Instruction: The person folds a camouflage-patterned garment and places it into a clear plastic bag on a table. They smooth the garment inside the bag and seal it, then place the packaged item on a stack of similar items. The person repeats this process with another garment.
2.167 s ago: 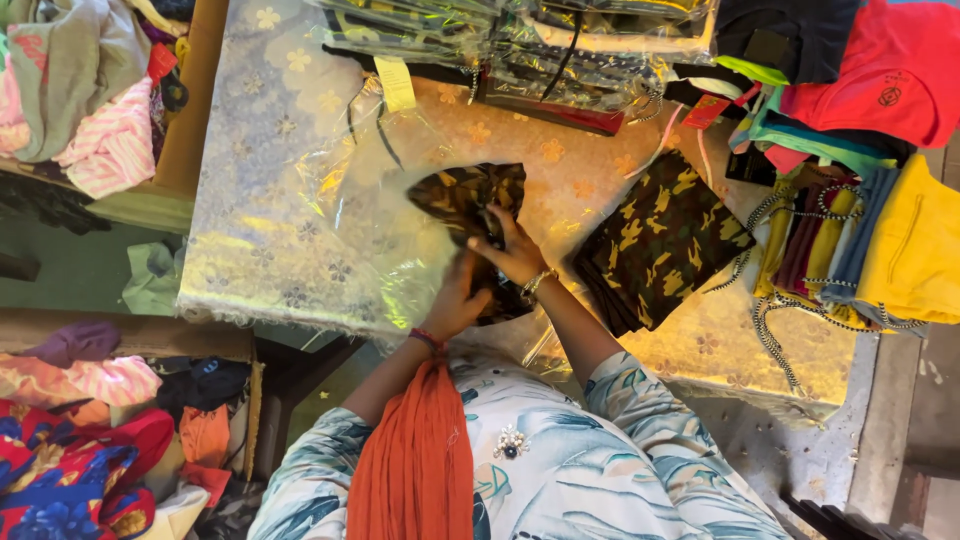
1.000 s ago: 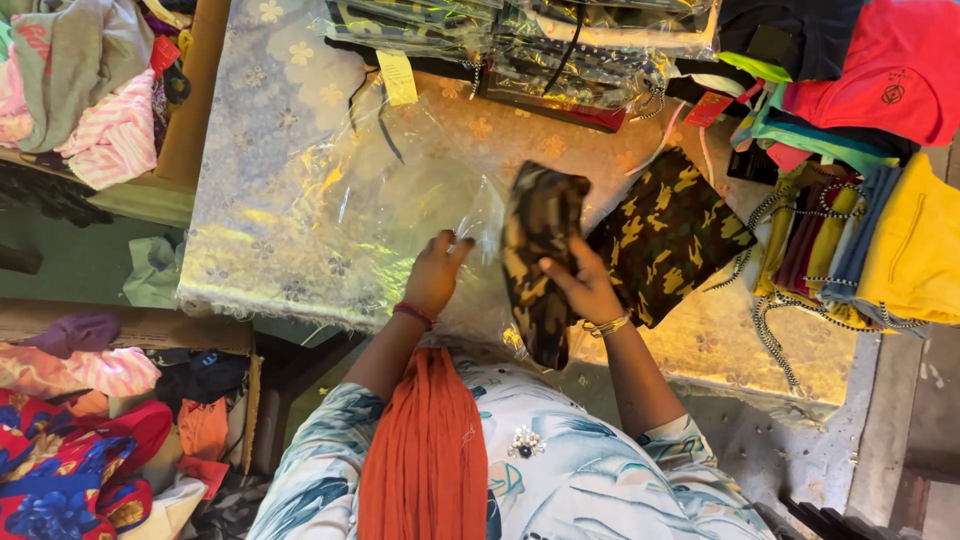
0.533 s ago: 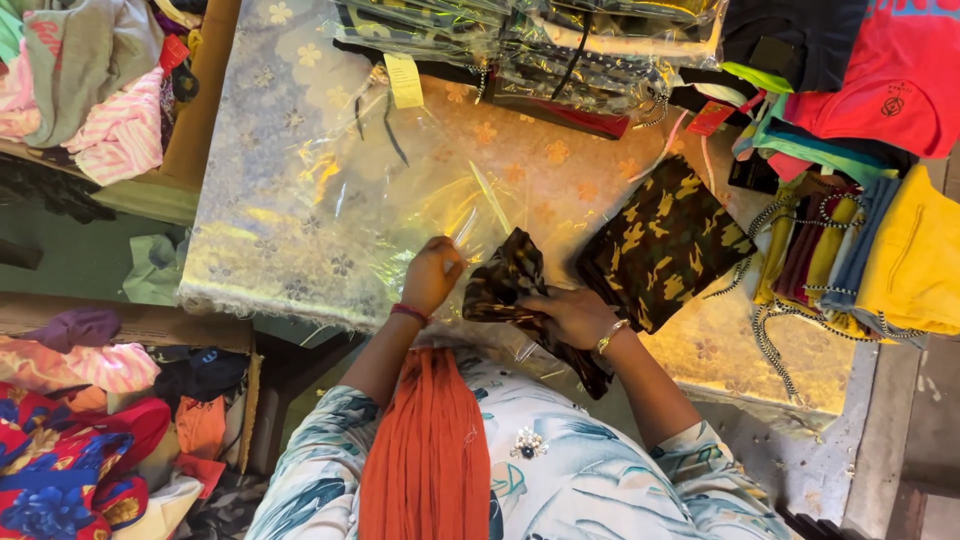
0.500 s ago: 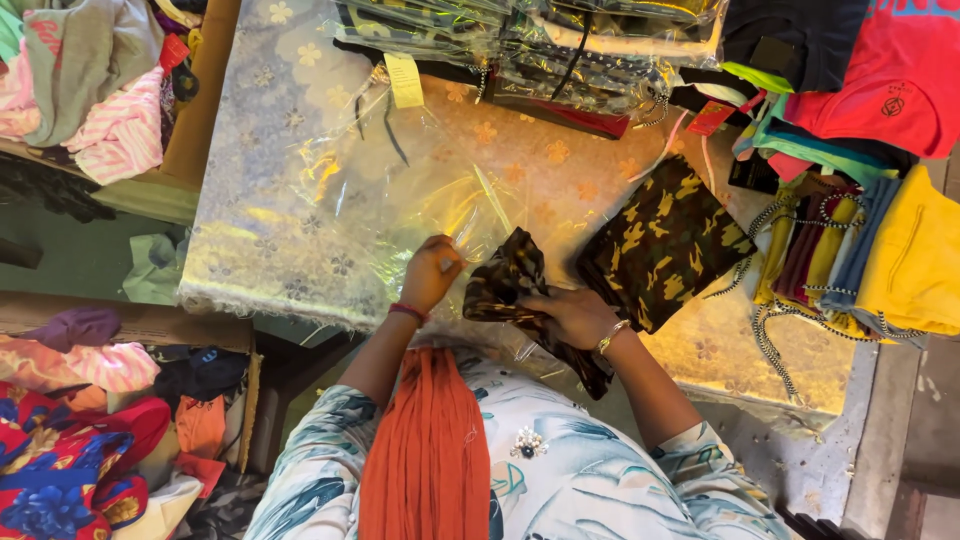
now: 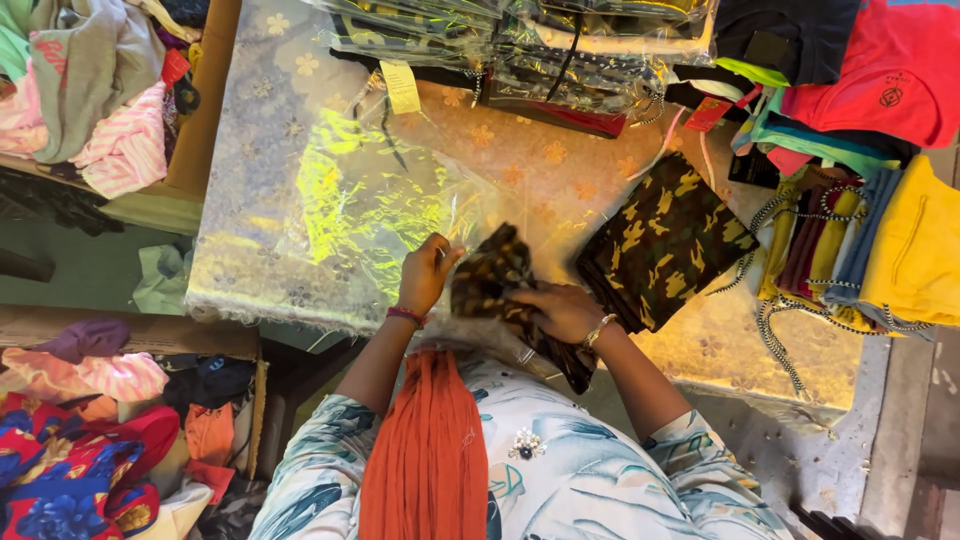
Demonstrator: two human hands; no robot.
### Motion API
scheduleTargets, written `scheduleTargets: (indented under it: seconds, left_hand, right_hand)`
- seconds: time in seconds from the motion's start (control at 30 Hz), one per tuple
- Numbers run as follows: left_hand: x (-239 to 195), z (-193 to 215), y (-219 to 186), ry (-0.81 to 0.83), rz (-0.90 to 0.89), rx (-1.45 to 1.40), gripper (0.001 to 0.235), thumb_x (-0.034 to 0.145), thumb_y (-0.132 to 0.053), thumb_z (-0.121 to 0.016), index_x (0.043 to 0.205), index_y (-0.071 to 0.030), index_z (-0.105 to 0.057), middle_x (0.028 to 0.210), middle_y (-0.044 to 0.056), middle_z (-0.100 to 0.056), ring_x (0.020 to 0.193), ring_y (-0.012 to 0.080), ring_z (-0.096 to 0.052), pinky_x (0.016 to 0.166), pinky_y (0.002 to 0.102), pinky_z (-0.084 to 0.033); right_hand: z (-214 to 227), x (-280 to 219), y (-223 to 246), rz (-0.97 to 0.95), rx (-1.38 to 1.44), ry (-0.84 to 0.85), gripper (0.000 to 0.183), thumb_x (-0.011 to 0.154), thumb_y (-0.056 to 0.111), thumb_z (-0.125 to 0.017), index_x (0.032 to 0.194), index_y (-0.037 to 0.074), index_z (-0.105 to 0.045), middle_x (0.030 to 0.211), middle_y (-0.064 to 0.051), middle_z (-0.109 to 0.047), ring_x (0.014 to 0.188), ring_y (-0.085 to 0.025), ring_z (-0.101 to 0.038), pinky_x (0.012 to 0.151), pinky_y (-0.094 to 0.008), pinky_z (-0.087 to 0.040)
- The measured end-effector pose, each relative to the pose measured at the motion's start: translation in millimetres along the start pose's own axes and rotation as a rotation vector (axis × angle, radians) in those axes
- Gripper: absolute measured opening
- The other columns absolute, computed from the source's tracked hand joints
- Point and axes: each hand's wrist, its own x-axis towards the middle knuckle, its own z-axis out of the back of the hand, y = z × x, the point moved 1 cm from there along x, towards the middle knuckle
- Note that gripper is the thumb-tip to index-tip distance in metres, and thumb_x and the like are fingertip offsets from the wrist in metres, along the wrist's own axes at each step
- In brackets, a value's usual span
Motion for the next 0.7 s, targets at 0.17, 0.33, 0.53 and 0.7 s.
scheduleTargets:
  seconds: [0.17,0.33,0.53,0.7]
  left_hand:
    - [-4,-4,12,0.017,-0.157,-0.126,0.035,0.093,-0.031,-0.074,0.087,-0.001,-0.059,0.082,0.019,-0.064,0.070,0.0314,-0.065,0.061,0.038,-0.053]
    - [-7,-9,16,0.069,-0.089,-0.195,0.031,0.094,-0.030,-0.072,0.092,0.000,-0.065,0.089,0.017,-0.069,0.075,0.0293,-0.069,0.067,0.038,-0.055]
    - [-7,-5,4,-0.011,-0.166,0.069,0.043,0.098,-0.035,-0.073,0.077,0.001,-0.060,0.082,0.020,-0.063,0.068,0.0395,-0.059,0.060,0.045,-0.047]
    - [-9,18,-31,0.224,-0.112,0.048,0.053,0.078,-0.037,-0.088,0.068,0.000,-0.052,0.061,0.019,-0.052,0.058,0.0406,-0.050,0.055,0.045,-0.043]
  right_hand:
    - [-8,-3,-15,-0.141,-0.040,-0.066,0.053,0.089,0.031,-0.068,0.141,0.031,-0.058,0.113,-0.015,-0.070,0.098,-0.037,-0.069,0.082,-0.045,-0.055]
    - [-6,-5,10,-0.094,-0.110,-0.103,0.047,0.087,0.031,-0.068,0.134,0.033,-0.064,0.121,-0.017,-0.066,0.092,-0.038,-0.069,0.075,-0.045,-0.056]
    - [-14,3,30,0.275,-0.341,0.008,0.047,0.091,0.019,-0.059,0.133,0.039,-0.065,0.095,-0.007,-0.066,0.088,-0.030,-0.068,0.074,-0.044,-0.055]
    - [-12,14,0,-0.031,-0.054,-0.099,0.055,0.081,0.019,-0.069,0.133,0.036,-0.063,0.108,-0.011,-0.070,0.092,-0.034,-0.070,0.076,-0.044,-0.056]
